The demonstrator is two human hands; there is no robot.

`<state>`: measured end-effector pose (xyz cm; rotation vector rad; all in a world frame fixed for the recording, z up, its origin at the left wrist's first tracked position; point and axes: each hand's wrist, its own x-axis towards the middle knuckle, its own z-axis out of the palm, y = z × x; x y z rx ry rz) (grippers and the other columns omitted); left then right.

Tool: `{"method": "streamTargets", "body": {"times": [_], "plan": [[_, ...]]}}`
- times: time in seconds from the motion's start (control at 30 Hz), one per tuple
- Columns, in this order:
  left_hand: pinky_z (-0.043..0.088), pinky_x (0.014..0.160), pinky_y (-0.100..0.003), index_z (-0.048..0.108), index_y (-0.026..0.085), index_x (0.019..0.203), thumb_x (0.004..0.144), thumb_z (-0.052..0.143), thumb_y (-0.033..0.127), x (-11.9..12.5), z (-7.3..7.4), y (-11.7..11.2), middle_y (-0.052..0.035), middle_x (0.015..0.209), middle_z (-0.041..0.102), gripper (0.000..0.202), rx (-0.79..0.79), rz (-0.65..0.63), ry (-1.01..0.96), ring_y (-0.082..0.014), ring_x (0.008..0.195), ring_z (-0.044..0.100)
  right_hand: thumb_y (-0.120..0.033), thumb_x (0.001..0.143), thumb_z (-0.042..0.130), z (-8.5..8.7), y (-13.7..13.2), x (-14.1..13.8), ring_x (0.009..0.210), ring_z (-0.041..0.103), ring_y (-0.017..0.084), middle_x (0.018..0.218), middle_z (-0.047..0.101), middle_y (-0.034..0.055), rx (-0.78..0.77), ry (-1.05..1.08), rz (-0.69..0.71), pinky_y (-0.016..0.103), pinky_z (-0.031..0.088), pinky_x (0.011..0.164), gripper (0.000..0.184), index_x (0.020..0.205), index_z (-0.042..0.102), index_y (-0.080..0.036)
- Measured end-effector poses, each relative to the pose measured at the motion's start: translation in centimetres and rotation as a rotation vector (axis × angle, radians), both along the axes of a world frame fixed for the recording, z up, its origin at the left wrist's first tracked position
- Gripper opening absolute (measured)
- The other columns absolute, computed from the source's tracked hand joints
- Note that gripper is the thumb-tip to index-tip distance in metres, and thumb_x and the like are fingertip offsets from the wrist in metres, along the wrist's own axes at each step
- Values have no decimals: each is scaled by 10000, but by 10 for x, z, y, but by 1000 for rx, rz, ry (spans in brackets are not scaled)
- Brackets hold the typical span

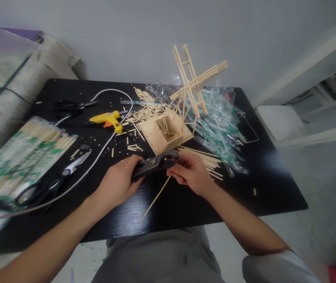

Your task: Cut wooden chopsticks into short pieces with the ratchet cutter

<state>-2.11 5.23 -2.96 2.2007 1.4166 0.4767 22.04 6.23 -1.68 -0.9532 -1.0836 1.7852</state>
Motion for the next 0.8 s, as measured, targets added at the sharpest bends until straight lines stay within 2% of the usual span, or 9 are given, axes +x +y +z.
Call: {"method": "streamTargets", "body": {"times": [0.13,0.33,0.8], "plan": [[549,756,-378,577,202,1087,932,545,307,1,0,-1,-85,960,727,190,-5,22,19,-268,862,716,-438,799,859,-3,0,-1,441,415,47,678,686,14,-17,3,-6,167,254,344,340,765,668,-159],[557,834,-437,587,175,1147,933,543,339,2,-1,1,-122,1044,724,273,39,43,20,-304,950,704,-432,781,877,-5,-1,-2,442,422,47,676,685,11,-31,28,-22,165,246,345,347,786,665,-157],[558,839,-411,597,196,1168,960,543,365,2,-1,0,-106,1074,742,273,-20,32,-27,-289,977,719,-420,782,876,-3,0,-2,423,427,46,683,703,11,-8,15,-26,167,261,335,334,801,666,-162]]}}
